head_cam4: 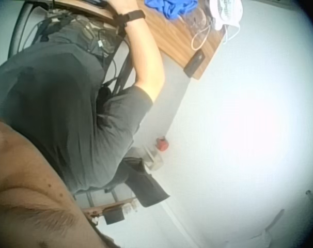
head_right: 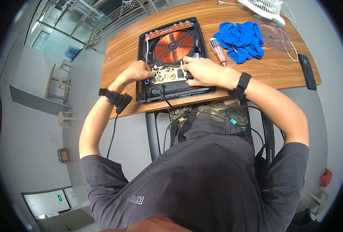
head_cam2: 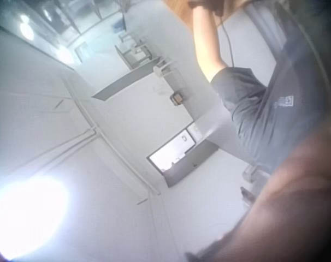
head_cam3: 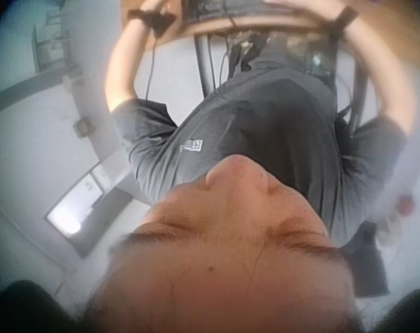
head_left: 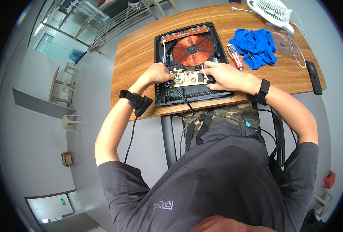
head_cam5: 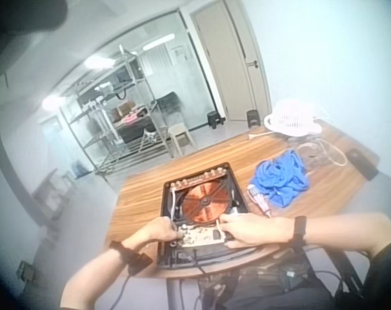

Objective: The person disassembles a small electronic device on a wooden table. They use a screwdriver to remove screws, detach wires, and separate internal components including a copper-colored disc and circuit board.

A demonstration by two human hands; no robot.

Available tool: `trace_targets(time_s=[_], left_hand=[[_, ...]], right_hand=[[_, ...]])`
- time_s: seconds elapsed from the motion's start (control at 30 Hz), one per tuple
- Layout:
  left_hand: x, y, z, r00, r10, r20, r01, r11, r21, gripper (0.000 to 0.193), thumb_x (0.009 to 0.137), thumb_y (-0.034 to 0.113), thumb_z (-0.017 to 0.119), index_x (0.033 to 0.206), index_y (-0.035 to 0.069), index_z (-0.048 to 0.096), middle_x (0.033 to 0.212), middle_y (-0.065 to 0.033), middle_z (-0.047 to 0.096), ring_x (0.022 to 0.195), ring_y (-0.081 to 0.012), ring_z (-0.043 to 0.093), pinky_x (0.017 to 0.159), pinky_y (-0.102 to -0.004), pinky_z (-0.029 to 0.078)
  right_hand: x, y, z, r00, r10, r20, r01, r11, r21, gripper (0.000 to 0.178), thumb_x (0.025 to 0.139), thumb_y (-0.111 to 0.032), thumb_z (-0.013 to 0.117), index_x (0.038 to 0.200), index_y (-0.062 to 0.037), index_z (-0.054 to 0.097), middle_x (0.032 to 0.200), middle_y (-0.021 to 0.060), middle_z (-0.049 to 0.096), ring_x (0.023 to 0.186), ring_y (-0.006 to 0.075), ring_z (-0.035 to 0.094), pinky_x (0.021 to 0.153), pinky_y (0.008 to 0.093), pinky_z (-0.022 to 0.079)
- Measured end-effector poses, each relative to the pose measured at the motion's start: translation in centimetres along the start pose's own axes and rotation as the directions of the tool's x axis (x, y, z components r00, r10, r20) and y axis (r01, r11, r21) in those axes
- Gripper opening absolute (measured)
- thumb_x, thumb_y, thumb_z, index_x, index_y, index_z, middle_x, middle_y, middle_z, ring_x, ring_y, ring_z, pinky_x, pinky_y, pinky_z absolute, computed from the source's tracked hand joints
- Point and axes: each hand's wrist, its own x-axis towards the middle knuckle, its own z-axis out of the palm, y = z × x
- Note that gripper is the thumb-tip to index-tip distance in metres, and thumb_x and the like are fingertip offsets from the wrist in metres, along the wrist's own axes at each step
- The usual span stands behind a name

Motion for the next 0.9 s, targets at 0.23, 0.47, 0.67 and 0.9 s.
trace_targets(time_s=[0.23,0.47,0.67,0.9], left_hand=[[-0.4,0.4,-0.6,0.997,0.004,0.073,0.001,0.998,-0.062,0.037,0.081,0.034,0.073,0.078,-0.002,0.076,0.064,-0.0128,0.066,0.061,-0.0177,0.059,0.059,-0.0361,0.047],[0.1,-0.2,0.3,0.998,-0.002,0.057,0.000,0.999,0.033,0.043,0.081,0.040,0.073,0.090,-0.002,0.079,0.078,-0.0200,0.073,0.073,-0.0286,0.070,0.073,-0.0402,0.055],[-0.6,0.6,-0.2,0.998,-0.058,0.037,0.055,0.997,0.058,0.048,0.078,0.048,0.074,0.095,0.003,0.080,0.096,-0.0224,0.075,0.094,-0.0356,0.072,0.084,-0.0420,0.056],[-0.7,-0.3,0.1,0.991,-0.116,0.064,0.132,0.910,-0.393,0.021,0.082,0.017,0.077,0.068,0.003,0.071,0.064,-0.0033,0.065,0.057,-0.0089,0.055,0.053,-0.0267,0.043]], right_hand=[[0.0,0.3,0.2,1.000,0.021,0.003,-0.021,0.999,-0.024,0.054,0.082,-0.019,0.076,0.131,0.0010,0.063,0.113,0.0154,0.059,0.102,0.0377,0.065,0.088,0.0474,0.053],[0.3,0.6,0.5,0.999,-0.044,-0.027,0.044,0.999,-0.005,0.051,0.082,-0.017,0.077,0.126,0.0049,0.064,0.108,0.0183,0.058,0.102,0.0366,0.063,0.090,0.0448,0.052],[0.3,-0.1,0.0,0.999,-0.019,-0.031,0.019,1.000,-0.009,0.049,0.082,-0.018,0.080,0.125,0.0022,0.065,0.107,0.0163,0.059,0.099,0.0380,0.065,0.085,0.0467,0.053],[0.5,0.1,0.0,0.999,-0.034,-0.014,0.033,0.999,-0.041,0.051,0.080,-0.018,0.082,0.123,0.0031,0.065,0.107,0.0162,0.059,0.099,0.0380,0.064,0.085,0.0468,0.052]])
